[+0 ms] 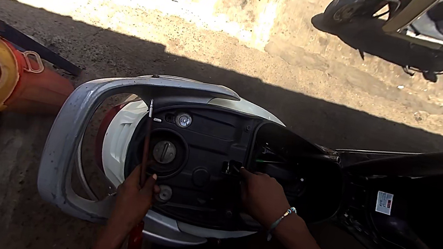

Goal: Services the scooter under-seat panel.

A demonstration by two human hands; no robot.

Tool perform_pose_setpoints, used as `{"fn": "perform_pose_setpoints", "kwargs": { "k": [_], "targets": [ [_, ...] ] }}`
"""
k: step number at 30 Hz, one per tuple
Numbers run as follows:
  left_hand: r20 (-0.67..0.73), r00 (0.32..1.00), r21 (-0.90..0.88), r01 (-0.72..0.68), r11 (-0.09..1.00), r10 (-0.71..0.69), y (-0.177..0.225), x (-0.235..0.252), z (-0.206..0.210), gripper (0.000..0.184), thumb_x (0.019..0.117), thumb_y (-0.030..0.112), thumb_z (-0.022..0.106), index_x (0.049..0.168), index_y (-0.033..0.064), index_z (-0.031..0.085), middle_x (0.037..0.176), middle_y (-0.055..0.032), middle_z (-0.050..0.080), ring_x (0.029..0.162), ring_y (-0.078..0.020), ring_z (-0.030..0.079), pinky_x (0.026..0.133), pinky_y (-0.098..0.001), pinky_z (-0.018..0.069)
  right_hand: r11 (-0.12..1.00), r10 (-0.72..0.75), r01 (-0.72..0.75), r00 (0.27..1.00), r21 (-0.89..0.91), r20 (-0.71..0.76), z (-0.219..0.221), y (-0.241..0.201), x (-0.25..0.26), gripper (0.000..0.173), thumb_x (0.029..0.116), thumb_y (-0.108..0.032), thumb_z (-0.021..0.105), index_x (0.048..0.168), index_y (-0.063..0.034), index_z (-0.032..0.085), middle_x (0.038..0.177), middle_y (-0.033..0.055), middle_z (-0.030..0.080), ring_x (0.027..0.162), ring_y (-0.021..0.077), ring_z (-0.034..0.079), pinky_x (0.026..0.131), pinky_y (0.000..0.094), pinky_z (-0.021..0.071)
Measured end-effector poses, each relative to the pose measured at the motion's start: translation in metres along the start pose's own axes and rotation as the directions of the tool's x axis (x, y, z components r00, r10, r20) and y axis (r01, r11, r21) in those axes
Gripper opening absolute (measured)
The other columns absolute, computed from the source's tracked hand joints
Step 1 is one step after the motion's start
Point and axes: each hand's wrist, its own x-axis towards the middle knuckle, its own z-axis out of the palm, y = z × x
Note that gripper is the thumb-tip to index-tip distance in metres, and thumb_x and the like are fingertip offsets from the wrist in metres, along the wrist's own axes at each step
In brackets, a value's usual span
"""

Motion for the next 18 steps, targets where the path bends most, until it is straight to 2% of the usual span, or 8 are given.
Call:
{"fn": "perform_pose_setpoints", "kwargs": {
  "k": [7, 14, 16, 18],
  "targets": [
    [-0.008, 1.000, -0.004, -0.008, 1.000, 0.008, 0.000, 0.003, 0.002, 0.033, 0.1082, 0.011, 0.050, 0.141, 0.0052, 0.052, 0.067, -0.0035, 0.064, 0.043, -0.0084, 0.049, 0.041, -0.0233, 0.0400, 0.992, -0.013, 0.019, 0.999, 0.124, -0.042, 0.005, 0.020, -0.019, 0.043, 0.1094, -0.025, 0.045, 0.149, -0.0124, 0.056, 0.118, 0.0159, 0.071, 0.111, 0.0331, 0.066, 0.095, 0.0495, 0.0499],
    [-0.024, 0.998, 0.031, -0.058, 0.998, 0.058, 0.000, -0.001, 0.006, 0.032, 0.1082, 0.010, 0.050, 0.140, 0.0040, 0.052, 0.068, -0.0022, 0.065, 0.043, -0.0078, 0.049, 0.041, -0.0229, 0.0386, 0.989, -0.033, 0.036, 0.999, 0.140, -0.022, 0.010, 0.018, -0.013, 0.040, 0.1080, -0.023, 0.046, 0.144, -0.0124, 0.059, 0.118, 0.0158, 0.071, 0.113, 0.0334, 0.066, 0.093, 0.0509, 0.0509],
    [-0.061, 0.991, 0.094, -0.110, 0.989, 0.116, 0.000, -0.005, 0.008, 0.032, 0.1076, 0.010, 0.050, 0.138, 0.0026, 0.054, 0.070, -0.0021, 0.064, 0.047, -0.0078, 0.051, 0.044, -0.0242, 0.0405, 0.988, -0.033, 0.033, 0.999, 0.152, -0.003, 0.010, 0.016, -0.014, 0.041, 0.1083, -0.024, 0.045, 0.145, -0.0111, 0.057, 0.120, 0.0166, 0.069, 0.115, 0.0340, 0.065, 0.095, 0.0510, 0.0504],
    [-0.061, 0.979, 0.167, -0.182, 0.969, 0.195, 0.003, -0.016, 0.010, 0.033, 0.1074, 0.012, 0.049, 0.138, -0.0005, 0.053, 0.075, -0.0039, 0.064, 0.056, -0.0096, 0.056, 0.054, -0.0283, 0.0467, 0.978, -0.032, 0.033, 0.999, 0.207, -0.009, 0.015, 0.016, -0.020, 0.042, 0.1087, -0.024, 0.043, 0.146, -0.0087, 0.054, 0.125, 0.0196, 0.067, 0.117, 0.0367, 0.064, 0.095, 0.0530, 0.0500]
  ]
}}
